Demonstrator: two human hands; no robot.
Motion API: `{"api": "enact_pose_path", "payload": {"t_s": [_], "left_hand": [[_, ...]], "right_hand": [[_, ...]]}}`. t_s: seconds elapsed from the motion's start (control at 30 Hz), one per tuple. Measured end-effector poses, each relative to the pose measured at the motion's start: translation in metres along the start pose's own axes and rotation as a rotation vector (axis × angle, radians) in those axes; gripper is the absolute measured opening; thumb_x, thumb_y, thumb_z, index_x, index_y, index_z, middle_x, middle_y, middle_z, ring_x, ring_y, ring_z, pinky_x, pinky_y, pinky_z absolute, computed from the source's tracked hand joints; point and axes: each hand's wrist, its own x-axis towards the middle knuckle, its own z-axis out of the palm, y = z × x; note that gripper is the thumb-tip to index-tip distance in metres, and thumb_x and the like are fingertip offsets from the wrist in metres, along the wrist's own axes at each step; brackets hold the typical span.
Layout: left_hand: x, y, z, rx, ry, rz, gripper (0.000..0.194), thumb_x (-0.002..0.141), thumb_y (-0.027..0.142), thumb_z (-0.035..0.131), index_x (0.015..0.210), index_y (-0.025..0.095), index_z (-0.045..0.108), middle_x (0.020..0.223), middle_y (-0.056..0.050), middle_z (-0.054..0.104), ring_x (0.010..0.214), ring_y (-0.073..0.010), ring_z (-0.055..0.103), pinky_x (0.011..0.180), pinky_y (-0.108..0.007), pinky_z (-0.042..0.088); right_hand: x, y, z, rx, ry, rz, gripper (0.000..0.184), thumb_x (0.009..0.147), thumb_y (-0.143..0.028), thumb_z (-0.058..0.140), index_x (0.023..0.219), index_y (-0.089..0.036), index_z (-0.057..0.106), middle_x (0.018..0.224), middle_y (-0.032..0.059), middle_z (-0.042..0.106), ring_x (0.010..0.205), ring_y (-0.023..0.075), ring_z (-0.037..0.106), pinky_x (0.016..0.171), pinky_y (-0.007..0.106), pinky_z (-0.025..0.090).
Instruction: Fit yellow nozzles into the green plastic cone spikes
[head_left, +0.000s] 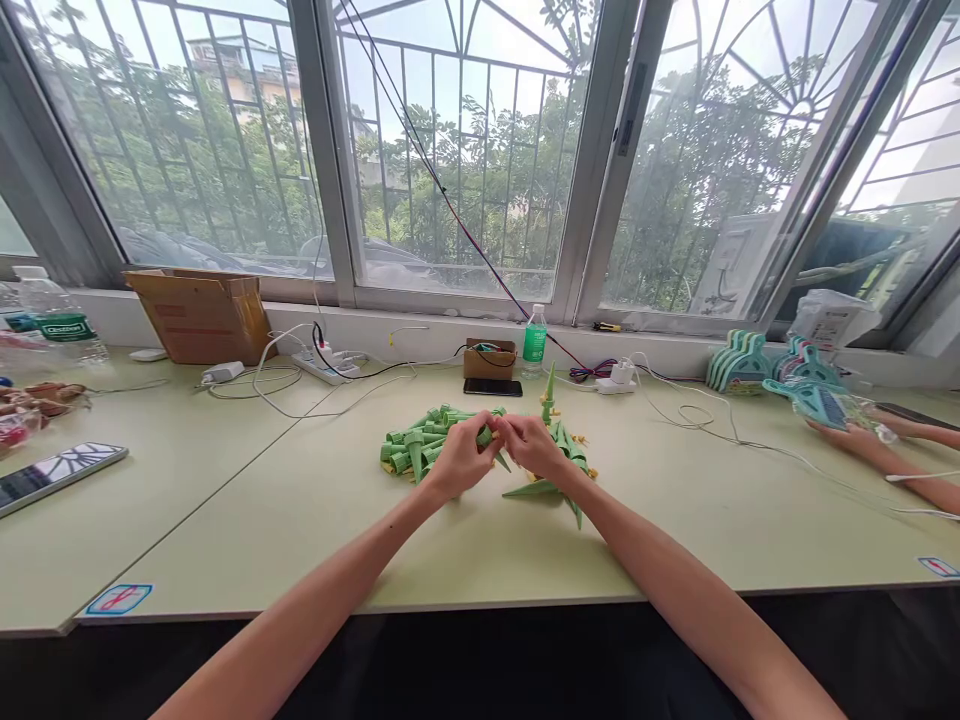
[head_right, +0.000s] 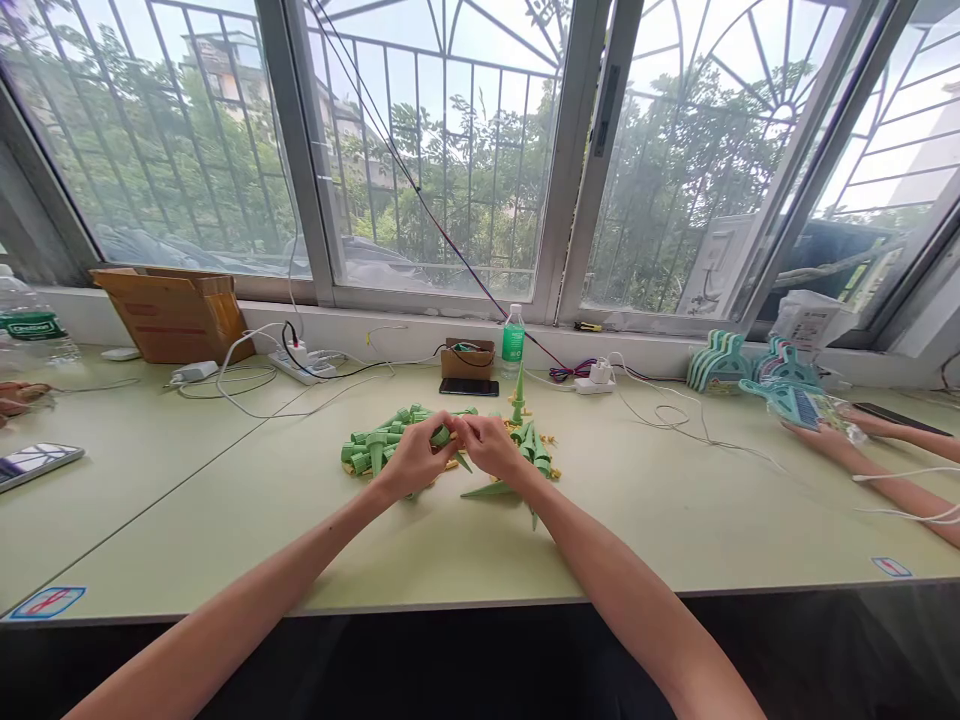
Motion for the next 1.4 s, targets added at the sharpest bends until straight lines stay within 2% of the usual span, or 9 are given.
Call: {"api": "enact_pose_path", "payload": {"t_s": [0.33, 0.6, 0.83, 1.13, 1.4], "left_hand": [[0.0002, 0.0013, -0.0001, -0.014, -0.014, -0.014, 0.011, 0.080, 0.028, 0.053, 0.081, 0.018, 0.052, 0.066, 0.005, 0.052, 0.050, -0.0069, 0.036, 0.052, -0.021, 0.034], [-0.0002, 0.0061, -0.0004, 0.025, -0.005, -0.002, 0.011, 0.082, 0.028, 0.052, 0.081, 0.018, 0.052, 0.068, 0.003, 0.054, 0.051, -0.0079, 0.039, 0.056, -0.022, 0.037], [-0.0006, 0.0071, 0.0000, 0.025, 0.009, 0.015, 0.010, 0.082, 0.027, 0.052, 0.079, 0.017, 0.051, 0.070, 0.002, 0.056, 0.050, -0.0074, 0.039, 0.055, -0.021, 0.037], [0.0012, 0.0039, 0.0010, 0.013, 0.072, -0.057, 0.012, 0.080, 0.030, 0.053, 0.082, 0.018, 0.051, 0.059, 0.006, 0.048, 0.043, -0.0061, 0.038, 0.048, -0.019, 0.035], [0.0016, 0.0054, 0.0006, 0.033, 0.098, -0.034, 0.014, 0.080, 0.031, 0.053, 0.084, 0.017, 0.053, 0.075, 0.002, 0.058, 0.050, -0.0066, 0.040, 0.054, -0.021, 0.040]], "right_hand": [[0.0008, -0.0018, 0.0010, 0.055, -0.009, 0.062, 0.054, 0.096, -0.053, 0.032, 0.054, -0.019, 0.038, 0.040, -0.0035, 0.041, 0.041, 0.0092, 0.039, 0.049, 0.023, 0.031], [-0.0004, 0.0035, 0.0052, 0.175, -0.010, 0.141, 0.056, 0.094, -0.056, 0.034, 0.053, -0.019, 0.040, 0.036, -0.0039, 0.042, 0.034, 0.0091, 0.041, 0.045, 0.023, 0.035], [-0.0002, 0.0066, 0.0076, 0.238, 0.002, 0.163, 0.057, 0.092, -0.060, 0.036, 0.053, -0.020, 0.041, 0.035, -0.0038, 0.041, 0.033, 0.0092, 0.039, 0.041, 0.023, 0.034], [0.0024, 0.0041, 0.0081, 0.202, 0.085, 0.206, 0.069, 0.092, -0.067, 0.027, 0.041, -0.020, 0.034, 0.032, -0.0009, 0.037, 0.032, 0.0089, 0.039, 0.042, 0.023, 0.035], [0.0035, -0.0005, 0.0053, 0.084, 0.171, 0.176, 0.055, 0.095, -0.061, 0.027, 0.061, -0.021, 0.042, 0.044, -0.0029, 0.042, 0.042, 0.0108, 0.041, 0.046, 0.024, 0.031]]}}
